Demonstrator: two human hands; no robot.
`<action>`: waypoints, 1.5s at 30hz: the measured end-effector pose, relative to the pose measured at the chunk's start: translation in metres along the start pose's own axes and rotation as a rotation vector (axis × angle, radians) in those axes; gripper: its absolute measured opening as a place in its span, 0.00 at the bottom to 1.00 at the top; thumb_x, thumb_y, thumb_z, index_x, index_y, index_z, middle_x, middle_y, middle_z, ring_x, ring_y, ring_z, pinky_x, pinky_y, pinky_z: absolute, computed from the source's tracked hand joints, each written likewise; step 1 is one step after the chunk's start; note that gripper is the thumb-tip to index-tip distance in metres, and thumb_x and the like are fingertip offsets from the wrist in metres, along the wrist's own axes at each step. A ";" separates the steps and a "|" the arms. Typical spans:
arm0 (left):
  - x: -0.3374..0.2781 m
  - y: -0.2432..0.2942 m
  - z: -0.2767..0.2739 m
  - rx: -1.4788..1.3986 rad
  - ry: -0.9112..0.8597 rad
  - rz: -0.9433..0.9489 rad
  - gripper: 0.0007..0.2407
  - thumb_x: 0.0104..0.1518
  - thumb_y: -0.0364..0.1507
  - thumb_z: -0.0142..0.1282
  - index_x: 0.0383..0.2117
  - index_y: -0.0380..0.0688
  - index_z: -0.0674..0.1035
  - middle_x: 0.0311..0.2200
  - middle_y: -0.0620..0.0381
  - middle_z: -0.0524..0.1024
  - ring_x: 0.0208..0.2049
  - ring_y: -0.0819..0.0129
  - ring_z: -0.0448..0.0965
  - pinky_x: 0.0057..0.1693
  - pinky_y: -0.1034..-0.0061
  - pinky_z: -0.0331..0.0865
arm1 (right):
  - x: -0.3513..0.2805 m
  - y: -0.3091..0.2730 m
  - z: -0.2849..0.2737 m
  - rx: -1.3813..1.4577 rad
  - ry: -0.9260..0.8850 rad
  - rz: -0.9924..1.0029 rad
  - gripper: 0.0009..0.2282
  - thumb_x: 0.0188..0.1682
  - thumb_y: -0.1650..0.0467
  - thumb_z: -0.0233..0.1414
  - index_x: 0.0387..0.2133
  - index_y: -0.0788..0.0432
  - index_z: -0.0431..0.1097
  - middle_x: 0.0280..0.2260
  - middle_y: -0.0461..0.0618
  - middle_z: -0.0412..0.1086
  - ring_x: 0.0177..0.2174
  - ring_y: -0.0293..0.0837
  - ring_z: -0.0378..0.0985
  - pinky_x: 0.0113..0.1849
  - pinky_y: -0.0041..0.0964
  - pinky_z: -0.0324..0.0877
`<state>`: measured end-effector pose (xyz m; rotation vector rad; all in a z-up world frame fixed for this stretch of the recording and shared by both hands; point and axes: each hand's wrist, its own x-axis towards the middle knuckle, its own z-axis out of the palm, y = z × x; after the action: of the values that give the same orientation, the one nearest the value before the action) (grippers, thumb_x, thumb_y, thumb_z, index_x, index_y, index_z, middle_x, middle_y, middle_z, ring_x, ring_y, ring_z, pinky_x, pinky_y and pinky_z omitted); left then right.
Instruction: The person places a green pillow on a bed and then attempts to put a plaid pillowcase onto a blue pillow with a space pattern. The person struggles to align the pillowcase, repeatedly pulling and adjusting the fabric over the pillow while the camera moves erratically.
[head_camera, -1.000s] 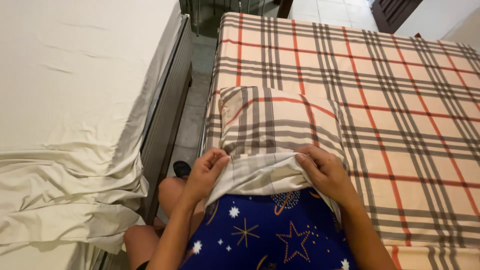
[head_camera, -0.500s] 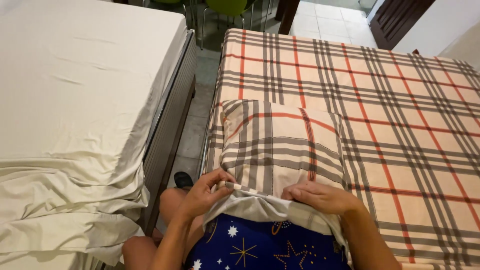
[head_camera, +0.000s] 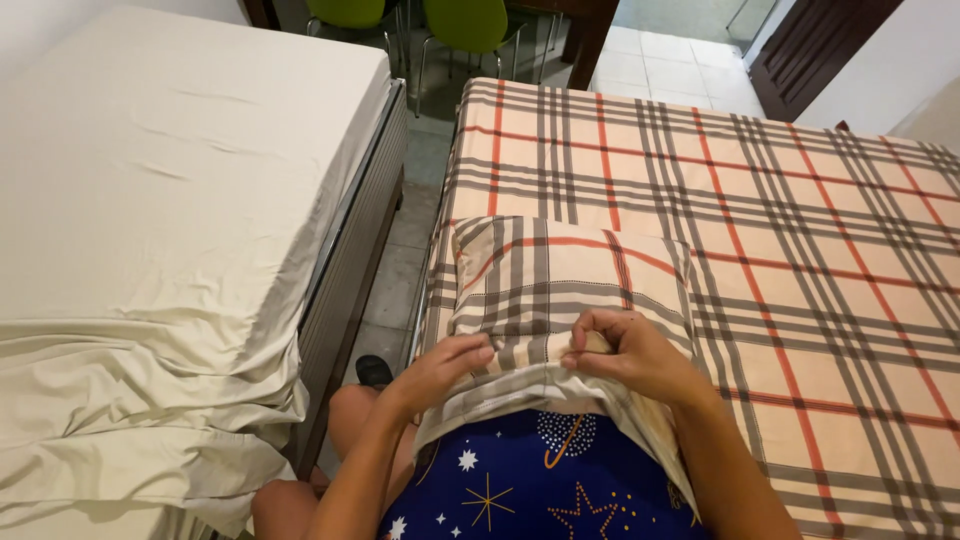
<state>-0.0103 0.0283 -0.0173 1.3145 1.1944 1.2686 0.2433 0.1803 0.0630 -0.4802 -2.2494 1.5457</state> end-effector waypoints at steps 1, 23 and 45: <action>0.000 0.009 -0.001 -0.054 0.078 -0.028 0.12 0.65 0.37 0.54 0.27 0.43 0.76 0.26 0.55 0.74 0.31 0.68 0.69 0.44 0.72 0.66 | 0.001 0.001 0.000 -0.025 0.013 0.006 0.07 0.38 0.79 0.66 0.28 0.62 0.76 0.20 0.45 0.76 0.24 0.35 0.72 0.30 0.30 0.68; -0.024 -0.150 -0.024 -0.017 0.147 -0.158 0.15 0.66 0.37 0.53 0.19 0.49 0.72 0.22 0.68 0.65 0.27 0.79 0.63 0.35 0.80 0.55 | -0.188 0.193 -0.069 0.156 0.379 0.792 0.03 0.51 0.78 0.53 0.31 0.67 0.74 0.26 0.56 0.71 0.25 0.48 0.70 0.31 0.38 0.69; 0.052 -0.101 -0.046 -0.329 0.506 0.094 0.12 0.62 0.30 0.59 0.49 0.42 0.76 0.34 0.54 0.82 0.33 0.73 0.81 0.42 0.79 0.76 | -0.091 0.196 -0.099 0.039 1.002 -0.196 0.03 0.60 0.71 0.53 0.39 0.58 0.67 0.35 0.49 0.72 0.34 0.36 0.72 0.41 0.28 0.69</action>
<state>-0.0607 0.0897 -0.1105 0.8389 1.1984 1.8501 0.3839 0.2844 -0.0981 -0.7735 -1.4233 0.9151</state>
